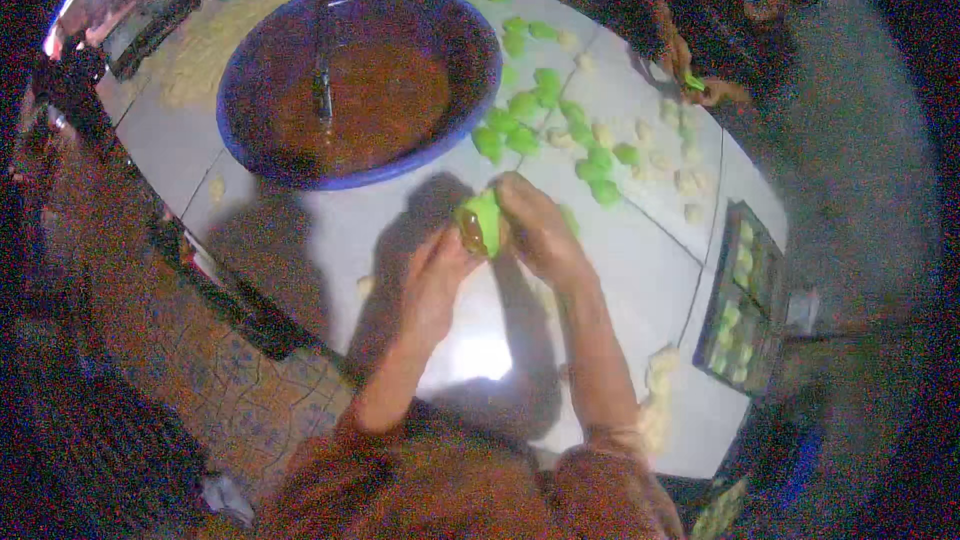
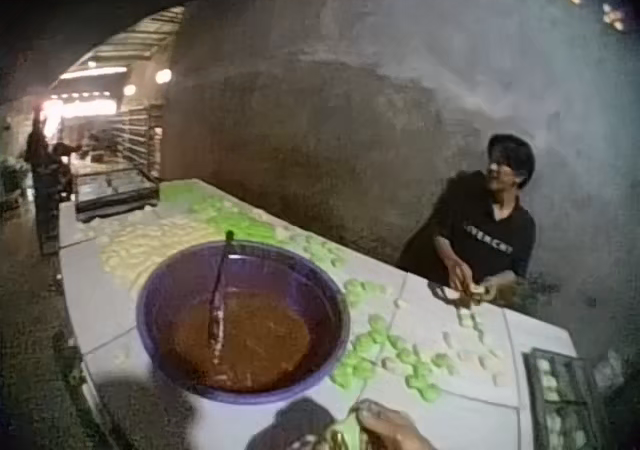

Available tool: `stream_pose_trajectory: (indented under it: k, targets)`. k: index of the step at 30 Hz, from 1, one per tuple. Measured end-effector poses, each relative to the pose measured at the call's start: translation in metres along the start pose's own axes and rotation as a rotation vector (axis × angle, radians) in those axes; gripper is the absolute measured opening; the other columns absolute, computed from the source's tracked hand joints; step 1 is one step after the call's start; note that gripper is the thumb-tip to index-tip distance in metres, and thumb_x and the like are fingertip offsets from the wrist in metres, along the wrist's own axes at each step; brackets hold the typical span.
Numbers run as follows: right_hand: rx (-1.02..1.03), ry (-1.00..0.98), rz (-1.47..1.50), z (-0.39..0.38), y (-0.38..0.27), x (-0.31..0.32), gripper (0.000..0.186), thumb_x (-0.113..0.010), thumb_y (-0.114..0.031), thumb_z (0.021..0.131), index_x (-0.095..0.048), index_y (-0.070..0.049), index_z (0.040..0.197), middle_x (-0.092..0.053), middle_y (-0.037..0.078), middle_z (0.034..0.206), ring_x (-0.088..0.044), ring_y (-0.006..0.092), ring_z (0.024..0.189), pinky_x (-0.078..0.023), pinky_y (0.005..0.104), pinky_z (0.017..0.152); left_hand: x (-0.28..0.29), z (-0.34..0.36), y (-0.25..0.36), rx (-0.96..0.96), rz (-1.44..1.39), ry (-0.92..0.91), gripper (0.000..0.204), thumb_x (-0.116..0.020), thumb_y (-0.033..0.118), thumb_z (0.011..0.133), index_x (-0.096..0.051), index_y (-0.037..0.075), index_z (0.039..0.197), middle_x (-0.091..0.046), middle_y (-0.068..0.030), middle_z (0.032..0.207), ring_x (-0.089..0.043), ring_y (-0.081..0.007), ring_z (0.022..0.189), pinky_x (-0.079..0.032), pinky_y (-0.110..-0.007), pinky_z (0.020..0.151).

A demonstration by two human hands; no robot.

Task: The person prepares dough buns by taking pieces of plain and green-colored dough, filling them with a brown paste from a bowl, shaping them into buns, and placing them into metal baking trays.

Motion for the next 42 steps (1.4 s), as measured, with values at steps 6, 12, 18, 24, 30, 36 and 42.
stream_pose_trajectory:
  k: [6,12,18,24,30,36,42]
  targets:
    - [0.27,0.164,-0.454,-0.092,0.013,0.044,0.045,-0.074,-0.003,0.077,-0.054,0.0,0.118,-0.048,0.015,0.135,-0.052,0.0237,0.121,-0.044,0.0363,0.1,-0.011,-0.015,-0.055,0.131,0.284,0.093,0.036,-0.063,0.032,0.094,-0.066,0.0,0.111,-0.068,-0.0041,0.092,-0.064,-0.0093,0.083,-0.051,-0.023,0.073]
    - [0.501,0.528,-0.884,-0.139,0.042,0.087,0.039,-0.074,-0.006,0.075,-0.063,-0.002,0.111,-0.057,0.016,0.12,-0.063,0.0282,0.1,-0.054,0.0335,0.081,-0.047,-0.027,-0.104,0.191,0.342,0.043,0.033,-0.068,0.02,0.091,-0.065,0.0,0.117,-0.068,-0.0026,0.088,-0.063,-0.0087,0.078,-0.051,-0.021,0.07]
    - [0.518,0.599,-0.797,-0.163,0.027,0.086,0.017,-0.061,-0.013,0.095,-0.066,0.002,0.1,-0.058,-0.001,0.072,-0.05,0.0057,0.062,-0.041,0.0213,0.054,-0.079,-0.028,-0.116,0.308,0.321,-0.111,0.039,-0.071,0.021,0.088,-0.063,-0.002,0.119,-0.066,-0.0056,0.095,-0.063,-0.0108,0.08,-0.055,-0.025,0.073]
    - [0.422,0.356,-0.684,-0.195,0.028,0.098,0.034,-0.066,-0.009,0.088,-0.062,-0.003,0.121,-0.059,0.005,0.103,-0.055,0.0104,0.08,-0.044,0.0233,0.062,-0.081,-0.022,-0.125,0.416,0.416,-0.242,0.033,-0.07,0.022,0.089,-0.065,0.001,0.114,-0.065,-0.0047,0.095,-0.063,-0.0099,0.078,-0.056,-0.025,0.068]
    - [0.636,0.494,-0.742,-0.204,0.039,0.119,0.03,-0.064,-0.01,0.089,-0.063,-0.004,0.118,-0.056,0.012,0.116,-0.054,0.0185,0.101,-0.044,0.0309,0.085,-0.107,-0.049,-0.124,0.29,0.414,-0.301,0.03,-0.07,0.014,0.089,-0.064,0.0,0.115,-0.068,-0.0054,0.095,-0.064,-0.0103,0.083,-0.056,-0.023,0.07]
    - [0.53,0.754,-0.144,-0.205,0.047,0.109,0.031,-0.058,-0.016,0.093,-0.057,0.002,0.117,-0.06,0.012,0.112,-0.057,0.0212,0.101,-0.045,0.0339,0.091,-0.102,-0.051,-0.134,0.186,0.552,-0.347,0.025,-0.062,0.01,0.093,-0.063,-0.003,0.115,-0.068,-0.0089,0.099,-0.065,-0.0117,0.085,-0.057,-0.026,0.073]
    - [0.775,0.893,-1.076,-0.217,0.043,0.117,0.045,-0.076,-0.002,0.059,-0.065,-0.013,0.101,-0.057,0.011,0.082,-0.059,0.0242,0.067,-0.048,0.0329,0.054,-0.112,-0.068,-0.14,0.294,0.532,-0.303,0.026,-0.062,0.012,0.093,-0.064,-0.004,0.113,-0.068,-0.0078,0.096,-0.064,-0.0114,0.086,-0.057,-0.026,0.075]
Point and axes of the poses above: each hand's wrist, its own z-axis towards the middle knuckle, its own x-axis out of the back of the hand, y = z × x, the point moved 5 cm from there along z, towards the middle knuckle
